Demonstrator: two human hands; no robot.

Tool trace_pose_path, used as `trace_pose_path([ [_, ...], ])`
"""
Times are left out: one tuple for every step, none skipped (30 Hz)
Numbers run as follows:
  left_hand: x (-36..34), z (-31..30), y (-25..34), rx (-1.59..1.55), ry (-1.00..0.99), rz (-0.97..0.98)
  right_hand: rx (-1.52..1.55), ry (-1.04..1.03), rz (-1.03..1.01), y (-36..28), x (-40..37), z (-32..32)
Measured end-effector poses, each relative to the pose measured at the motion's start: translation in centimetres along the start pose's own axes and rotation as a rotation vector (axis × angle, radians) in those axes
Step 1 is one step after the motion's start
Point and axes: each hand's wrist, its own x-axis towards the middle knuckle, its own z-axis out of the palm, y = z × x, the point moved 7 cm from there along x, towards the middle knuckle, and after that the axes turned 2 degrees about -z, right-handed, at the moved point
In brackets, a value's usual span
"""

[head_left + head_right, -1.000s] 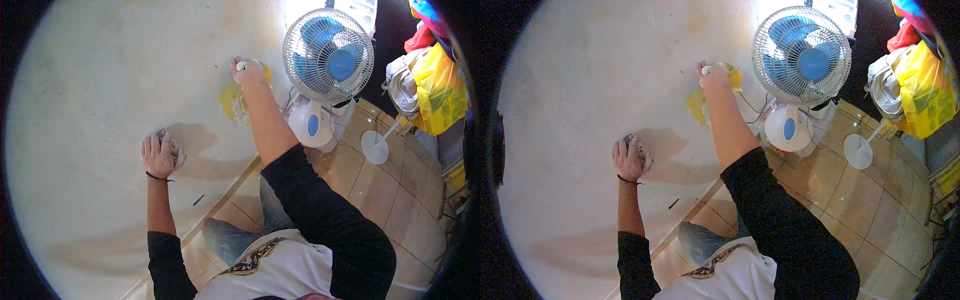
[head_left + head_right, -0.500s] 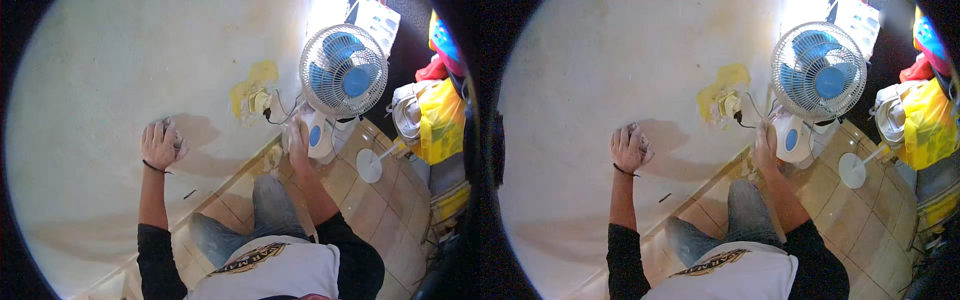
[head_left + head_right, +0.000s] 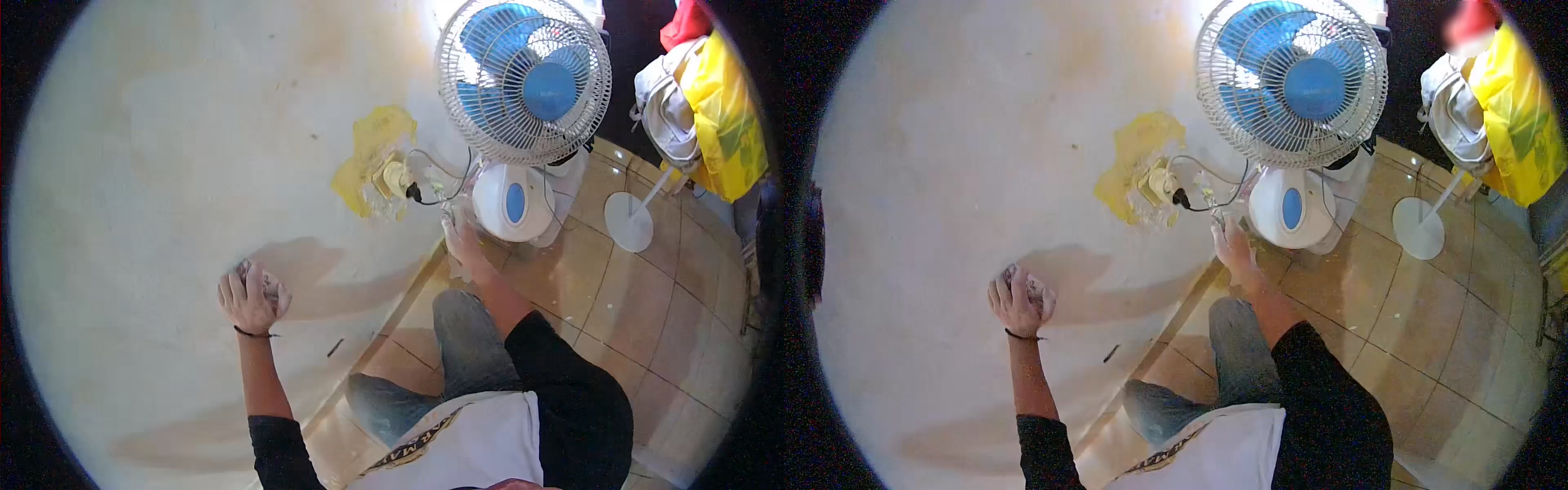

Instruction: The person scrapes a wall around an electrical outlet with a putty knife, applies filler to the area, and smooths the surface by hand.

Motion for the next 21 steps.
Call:
trace_pose_path([
  [0.1, 0.0, 0.2, 0.004, 0.011, 0.014, 0.01, 0.014, -0.004, 0.2, 0.7, -0.2],
  [0.1, 0.0, 0.2, -0.006, 0.002, 0.006, -0.091, -0.007, -0.038, 0.8, 1.5, 0.2],
  [0.1, 0.0, 0.1, -0.014, -0.008, -0.005, -0.191, -0.03, -0.073, 1.5, 2.3, 0.9],
  [0.3, -0.1, 0.3, 0.013, -0.008, 0.013, -0.18, -0.022, -0.083, 2.4, 3.3, 1.3],
  [0.2, 0.0, 0.3, 0.026, 0.002, 0.021, -0.166, -0.059, -0.083, 3.5, 4.2, 2.2],
  [0.0, 0.3, 0.2, 0.025, 0.005, 0.019, -0.15, -0.097, -0.08, 4.4, 5.0, 3.2],
  [-0.2, 0.4, 0.1, 0.023, 0.007, 0.018, -0.134, -0.092, -0.087, 5.2, 5.8, 3.9],
  [-0.3, 0.5, 0.0, 0.047, -0.047, 0.002, -0.173, -0.034, -0.146, 5.4, 6.3, 4.2],
  [-0.2, 0.5, 0.1, 0.058, -0.048, 0.011, -0.214, 0.024, -0.203, 5.8, 6.8, 4.5],
  [0.0, 0.6, 0.2, 0.066, -0.044, 0.011, -0.209, 0.0, -0.2, 6.7, 7.5, 5.0],
  [0.1, 0.6, 0.3, 0.072, -0.044, 0.009, -0.2, -0.002, -0.197, 6.4, 7.7, 4.9],
  [0.2, 0.5, 0.5, 0.093, -0.039, 0.019, -0.174, -0.008, -0.217, 5.8, 7.7, 4.3],
  [0.1, 0.7, 0.4, 0.095, -0.047, 0.019, -0.15, -0.016, -0.238, 5.0, 7.7, 3.6],
  [0.1, 0.8, 0.3, 0.092, -0.053, 0.014, -0.148, -0.024, -0.233, 5.1, 8.0, 3.5],
  [0.1, 0.9, 0.4, 0.087, -0.06, 0.009, -0.09, -0.089, -0.196, 5.3, 8.4, 3.7],
  [0.3, 0.7, 0.6, 0.105, -0.068, 0.015, -0.031, -0.154, -0.158, 5.5, 8.6, 4.1],
  [0.1, 0.9, 0.6, 0.105, -0.08, 0.011, -0.031, -0.165, -0.153, 5.8, 8.7, 4.5],
  [-0.2, 1.0, 0.5, 0.136, -0.079, 0.023, -0.032, -0.129, -0.191, 5.6, 8.8, 4.8],
  [-0.4, 1.0, 0.4, 0.167, -0.079, 0.038, -0.031, -0.092, -0.227, 5.4, 8.8, 5.1],
  [-0.4, 0.9, 0.3, 0.172, -0.084, 0.035, -0.027, -0.099, -0.228, 5.3, 8.7, 5.5],
  [-0.4, 1.1, 0.3, 0.167, -0.088, 0.032, -0.053, -0.057, -0.231, 5.1, 8.8, 5.7],
])
